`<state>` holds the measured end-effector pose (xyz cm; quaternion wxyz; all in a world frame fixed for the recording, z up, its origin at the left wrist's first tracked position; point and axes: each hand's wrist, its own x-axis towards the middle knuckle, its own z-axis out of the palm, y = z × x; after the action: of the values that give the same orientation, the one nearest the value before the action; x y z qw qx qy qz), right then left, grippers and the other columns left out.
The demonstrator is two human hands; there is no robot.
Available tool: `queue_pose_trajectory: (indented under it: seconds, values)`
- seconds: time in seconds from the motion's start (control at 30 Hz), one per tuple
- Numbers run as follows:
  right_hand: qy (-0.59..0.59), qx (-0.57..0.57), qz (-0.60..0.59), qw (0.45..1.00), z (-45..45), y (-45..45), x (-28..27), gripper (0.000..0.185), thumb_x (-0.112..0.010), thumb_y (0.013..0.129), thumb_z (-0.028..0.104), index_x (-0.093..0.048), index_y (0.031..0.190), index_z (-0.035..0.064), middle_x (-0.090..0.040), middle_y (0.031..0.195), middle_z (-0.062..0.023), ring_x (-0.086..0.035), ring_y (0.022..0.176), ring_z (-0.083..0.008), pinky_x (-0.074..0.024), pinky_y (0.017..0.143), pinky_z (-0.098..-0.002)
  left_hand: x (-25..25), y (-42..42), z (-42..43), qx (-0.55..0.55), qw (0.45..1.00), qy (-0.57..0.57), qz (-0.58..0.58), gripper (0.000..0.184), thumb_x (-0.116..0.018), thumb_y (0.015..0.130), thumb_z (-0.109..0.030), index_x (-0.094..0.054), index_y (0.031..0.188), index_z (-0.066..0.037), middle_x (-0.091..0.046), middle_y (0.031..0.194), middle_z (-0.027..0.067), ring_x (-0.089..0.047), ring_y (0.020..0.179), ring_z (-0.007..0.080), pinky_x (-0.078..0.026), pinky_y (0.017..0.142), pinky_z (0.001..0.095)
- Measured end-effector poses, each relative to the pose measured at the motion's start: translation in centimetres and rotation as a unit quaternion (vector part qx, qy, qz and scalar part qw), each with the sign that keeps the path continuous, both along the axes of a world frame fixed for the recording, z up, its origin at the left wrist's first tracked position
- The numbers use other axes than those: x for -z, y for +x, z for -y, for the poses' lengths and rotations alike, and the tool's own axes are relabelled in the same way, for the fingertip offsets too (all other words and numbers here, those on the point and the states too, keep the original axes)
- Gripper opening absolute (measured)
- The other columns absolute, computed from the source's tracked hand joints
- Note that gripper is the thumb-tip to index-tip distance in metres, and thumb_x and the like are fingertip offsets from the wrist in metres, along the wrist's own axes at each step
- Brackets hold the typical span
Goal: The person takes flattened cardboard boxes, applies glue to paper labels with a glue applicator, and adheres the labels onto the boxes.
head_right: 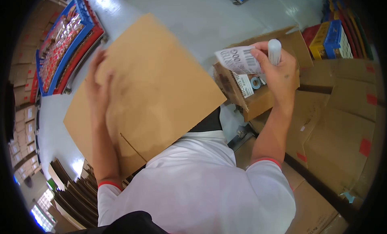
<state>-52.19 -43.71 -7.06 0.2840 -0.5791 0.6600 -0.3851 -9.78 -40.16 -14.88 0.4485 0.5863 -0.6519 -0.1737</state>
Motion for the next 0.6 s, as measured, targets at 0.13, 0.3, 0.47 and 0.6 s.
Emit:
queue_pose_trajectory:
  seconds: [0.13, 0.3, 0.47, 0.6]
  values:
    - [-0.063, -0.173, 0.019, 0.983, -0.8, 6.4, -3.2, 0.013, -0.076, 0.088, 0.001, -0.077, 0.101, 0.0006, -0.071, 0.081, -0.0021, -0.063, 0.073, -0.0095, -0.0496, 0.065, -0.0248, -3.6, -9.9, -0.6, 0.246, 0.938, 0.134, -0.204, 0.068, -0.080, 0.089, -0.022, -0.053, 0.148, -0.003, -0.069, 0.131, 0.0118, -0.065, 0.119, 0.0221, -0.051, 0.100, 0.0361]
    - [-0.193, -0.311, -0.044, 0.930, -0.2, 9.8, -2.5, 0.052, -0.070, 0.075, -0.013, -0.075, 0.123, 0.0084, -0.074, 0.098, -0.0095, -0.071, 0.076, -0.0176, -0.0560, 0.065, -0.0304, -4.1, -12.1, -0.2, 0.237, 0.838, 0.292, -0.395, 0.028, -0.073, 0.097, -0.017, -0.076, 0.116, 0.003, -0.078, 0.097, 0.0083, -0.068, 0.085, 0.0100, -0.056, 0.076, 0.0274]
    - [-0.277, -0.368, -0.181, 0.869, 0.2, 10.0, -0.7, 0.076, -0.069, 0.062, -0.011, -0.071, 0.134, 0.0151, -0.073, 0.107, -0.0118, -0.072, 0.075, -0.0248, -0.0567, 0.061, -0.0343, -3.9, -10.5, -1.1, 0.207, 0.880, 0.261, -0.338, 0.022, -0.069, 0.099, -0.014, -0.077, 0.109, 0.003, -0.076, 0.086, 0.0063, -0.067, 0.072, 0.0100, -0.057, 0.065, 0.0269]
    - [-0.302, -0.364, -0.220, 0.853, 0.5, 9.9, 0.3, 0.079, -0.071, 0.059, -0.007, -0.071, 0.134, 0.0170, -0.073, 0.109, -0.0124, -0.071, 0.074, -0.0261, -0.0560, 0.061, -0.0352, -3.8, -10.1, -1.0, 0.203, 0.861, 0.268, -0.381, 0.022, -0.069, 0.100, -0.014, -0.077, 0.111, 0.002, -0.078, 0.090, 0.0081, -0.071, 0.076, 0.0111, -0.059, 0.066, 0.0266]
